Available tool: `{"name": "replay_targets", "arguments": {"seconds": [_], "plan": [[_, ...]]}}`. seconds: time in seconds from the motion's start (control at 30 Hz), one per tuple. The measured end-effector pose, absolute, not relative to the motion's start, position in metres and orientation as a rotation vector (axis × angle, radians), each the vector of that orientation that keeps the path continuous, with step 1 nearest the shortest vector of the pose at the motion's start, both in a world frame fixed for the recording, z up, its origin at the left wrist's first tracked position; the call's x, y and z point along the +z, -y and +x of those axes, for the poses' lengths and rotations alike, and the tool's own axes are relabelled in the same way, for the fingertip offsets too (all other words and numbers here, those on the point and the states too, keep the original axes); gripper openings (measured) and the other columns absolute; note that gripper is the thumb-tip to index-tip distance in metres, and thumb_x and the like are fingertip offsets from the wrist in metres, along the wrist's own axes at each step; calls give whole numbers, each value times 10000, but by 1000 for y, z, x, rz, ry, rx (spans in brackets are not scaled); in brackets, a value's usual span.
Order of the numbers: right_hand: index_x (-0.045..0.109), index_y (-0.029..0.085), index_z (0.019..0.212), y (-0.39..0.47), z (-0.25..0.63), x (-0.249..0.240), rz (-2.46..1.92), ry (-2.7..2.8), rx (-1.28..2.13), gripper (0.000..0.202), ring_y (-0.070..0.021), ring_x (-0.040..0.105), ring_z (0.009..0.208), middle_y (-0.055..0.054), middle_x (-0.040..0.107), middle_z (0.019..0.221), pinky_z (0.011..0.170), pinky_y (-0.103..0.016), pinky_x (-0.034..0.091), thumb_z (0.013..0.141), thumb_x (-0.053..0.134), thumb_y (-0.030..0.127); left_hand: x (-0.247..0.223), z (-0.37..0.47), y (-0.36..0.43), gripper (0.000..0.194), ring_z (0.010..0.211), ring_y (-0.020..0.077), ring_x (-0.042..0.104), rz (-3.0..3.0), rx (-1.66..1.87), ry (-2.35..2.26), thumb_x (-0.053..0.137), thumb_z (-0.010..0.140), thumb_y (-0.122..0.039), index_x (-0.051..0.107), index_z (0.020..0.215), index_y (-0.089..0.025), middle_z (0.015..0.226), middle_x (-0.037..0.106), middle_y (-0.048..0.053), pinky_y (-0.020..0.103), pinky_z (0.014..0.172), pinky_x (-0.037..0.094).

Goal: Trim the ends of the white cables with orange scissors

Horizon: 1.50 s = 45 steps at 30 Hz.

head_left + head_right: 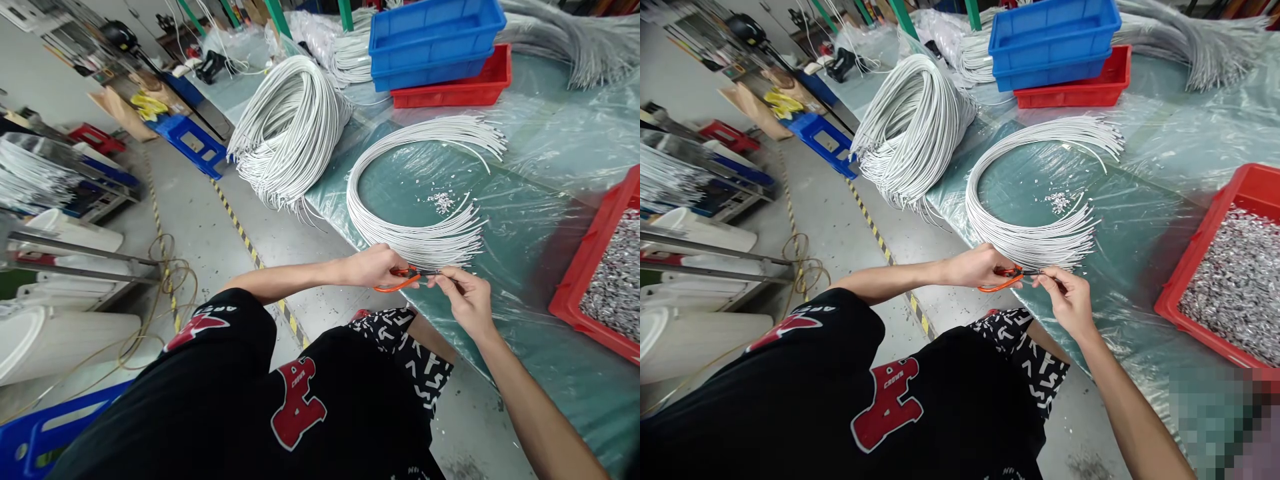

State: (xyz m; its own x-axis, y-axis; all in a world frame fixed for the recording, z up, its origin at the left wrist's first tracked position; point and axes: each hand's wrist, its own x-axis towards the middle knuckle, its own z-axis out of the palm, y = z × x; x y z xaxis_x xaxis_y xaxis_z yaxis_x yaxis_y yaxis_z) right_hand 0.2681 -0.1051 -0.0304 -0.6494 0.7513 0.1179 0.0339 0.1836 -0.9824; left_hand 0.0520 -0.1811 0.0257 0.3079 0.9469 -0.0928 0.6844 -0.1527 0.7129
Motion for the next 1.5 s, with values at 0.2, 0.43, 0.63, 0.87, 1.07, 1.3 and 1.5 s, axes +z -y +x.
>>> {"name": "replay_targets", "arguments": {"seconds": [0.2,0.43,0.63,0.87,1.07,1.3,1.5], "plan": [[737,192,758,99,268,-38,-727,1782,1677,297,-129,450,517,-47,676,686,483,-269,354,873,686,461,31,44,176,463,516,89,215,1997,410,-1460,613,910,-454,412,584,-195,524,328,-54,304,530,211],[752,191,760,100,266,-35,-718,1788,1663,263,-121,468,510,-36,670,666,483,-260,374,864,705,428,34,45,173,411,591,96,306,1781,751,-1358,649,889,-425,452,614,-191,621,397,-27,286,567,272],[737,187,702,100,264,-30,-674,1852,1604,261,-122,486,501,-13,623,592,523,-261,419,860,701,392,24,64,166,338,629,90,371,1654,877,-1204,666,876,-436,605,709,-150,674,476,-15,258,593,321],[750,180,714,99,264,-32,-687,1853,1625,259,-109,435,504,-17,622,610,502,-251,366,870,684,376,15,64,162,298,601,76,393,1584,1042,-1193,705,855,-402,682,722,-136,652,545,-13,245,578,328],[751,168,710,99,265,-37,-710,1862,1645,301,-114,435,524,-20,600,595,490,-250,334,870,689,416,16,70,162,286,643,83,493,1558,988,-1158,683,867,-366,667,710,-128,707,637,24,245,621,394],[751,162,741,97,266,-40,-714,1808,1731,329,-109,417,520,-3,522,563,475,-249,309,873,692,458,13,67,162,249,649,88,545,1500,932,-1214,687,847,-362,701,844,-114,748,685,42,239,607,422],[748,164,763,96,267,-40,-690,1805,1790,337,-107,434,532,-9,535,589,475,-245,307,888,686,471,17,65,161,262,660,87,571,1542,881,-1182,642,885,-366,702,853,-113,786,711,62,240,625,442]]}}
